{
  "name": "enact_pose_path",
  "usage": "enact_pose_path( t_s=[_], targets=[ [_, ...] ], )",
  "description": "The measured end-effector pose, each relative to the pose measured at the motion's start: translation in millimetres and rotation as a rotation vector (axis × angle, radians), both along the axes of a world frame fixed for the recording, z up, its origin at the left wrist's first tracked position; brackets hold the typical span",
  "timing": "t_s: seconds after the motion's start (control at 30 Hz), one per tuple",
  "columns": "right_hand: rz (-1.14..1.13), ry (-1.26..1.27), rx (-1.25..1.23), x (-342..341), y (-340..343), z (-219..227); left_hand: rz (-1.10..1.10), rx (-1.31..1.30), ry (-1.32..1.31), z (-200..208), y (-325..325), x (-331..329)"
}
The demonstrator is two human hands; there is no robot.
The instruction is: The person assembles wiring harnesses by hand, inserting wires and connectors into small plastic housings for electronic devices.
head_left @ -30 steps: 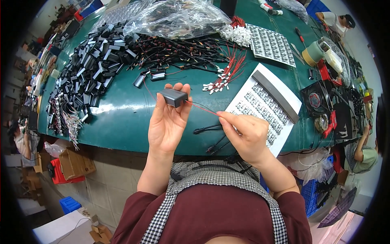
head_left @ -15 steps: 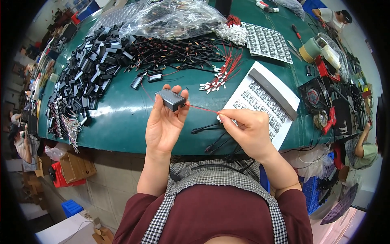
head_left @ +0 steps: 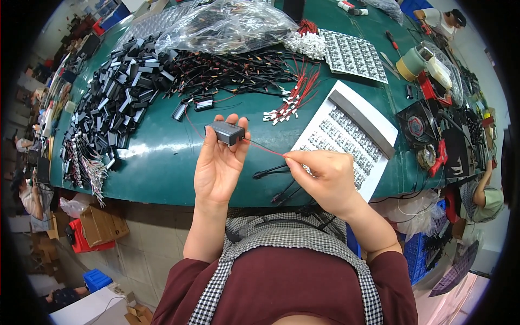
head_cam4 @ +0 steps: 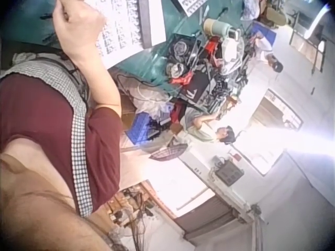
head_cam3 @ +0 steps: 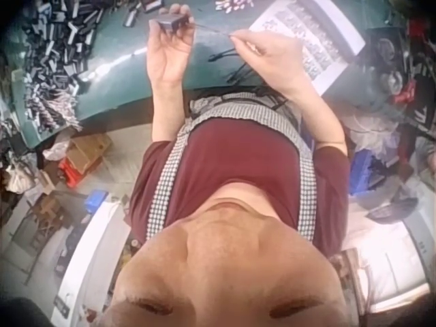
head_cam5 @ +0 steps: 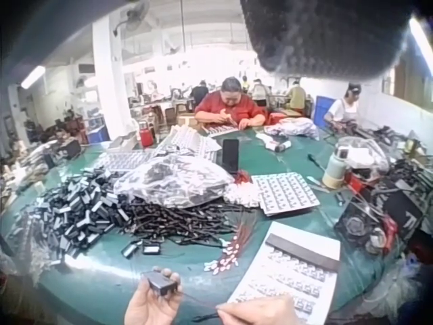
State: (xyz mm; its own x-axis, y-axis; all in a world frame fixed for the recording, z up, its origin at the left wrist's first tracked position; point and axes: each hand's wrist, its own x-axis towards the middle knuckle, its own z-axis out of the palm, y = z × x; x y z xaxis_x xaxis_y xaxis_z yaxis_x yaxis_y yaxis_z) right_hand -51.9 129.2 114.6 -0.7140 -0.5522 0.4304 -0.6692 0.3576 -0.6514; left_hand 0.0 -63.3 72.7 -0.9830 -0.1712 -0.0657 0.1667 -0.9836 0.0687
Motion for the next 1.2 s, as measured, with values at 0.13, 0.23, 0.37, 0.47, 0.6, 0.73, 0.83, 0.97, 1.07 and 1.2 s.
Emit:
enact_pose_path(
  t_s=[0.13,0.23,0.37,0.47,0.6,0.73,0.83,0.97,1.07,1.2],
  targets=[
    [-0.022,-0.022,0.008,-1,0,2,0.002,-0.073,0.008,-3,-1,1],
    [-0.038,-0.050,0.016,-2,0,2,-0.013,-0.091,0.005,-4,-1,2],
    [-0.055,-0.080,0.031,-2,1,4,-0.045,-0.077,0.005,-5,-3,3],
    [-0.049,-0.066,-0.014,-3,0,0,-0.054,-0.075,0.006,-5,-3,3],
    [-0.033,-0.056,0.015,-2,1,2,-0.038,-0.091,0.003,-5,-2,3],
    [-0.013,-0.091,0.008,0,-1,2,-0.021,-0.125,-0.030,-1,4,1],
    [-0.005,-0.107,0.019,0,-2,0,-0.037,-0.183,-0.046,2,12,1],
    [0.058,-0.089,0.092,-7,1,-2,-0.131,-0.419,-0.014,5,22,4],
    [0.172,-0.192,0.261,-7,2,14,-0.100,-0.598,-0.125,4,24,4],
    [0.181,-0.279,0.233,-4,-1,7,-0.024,-0.820,-0.151,4,40,4]
  ],
)
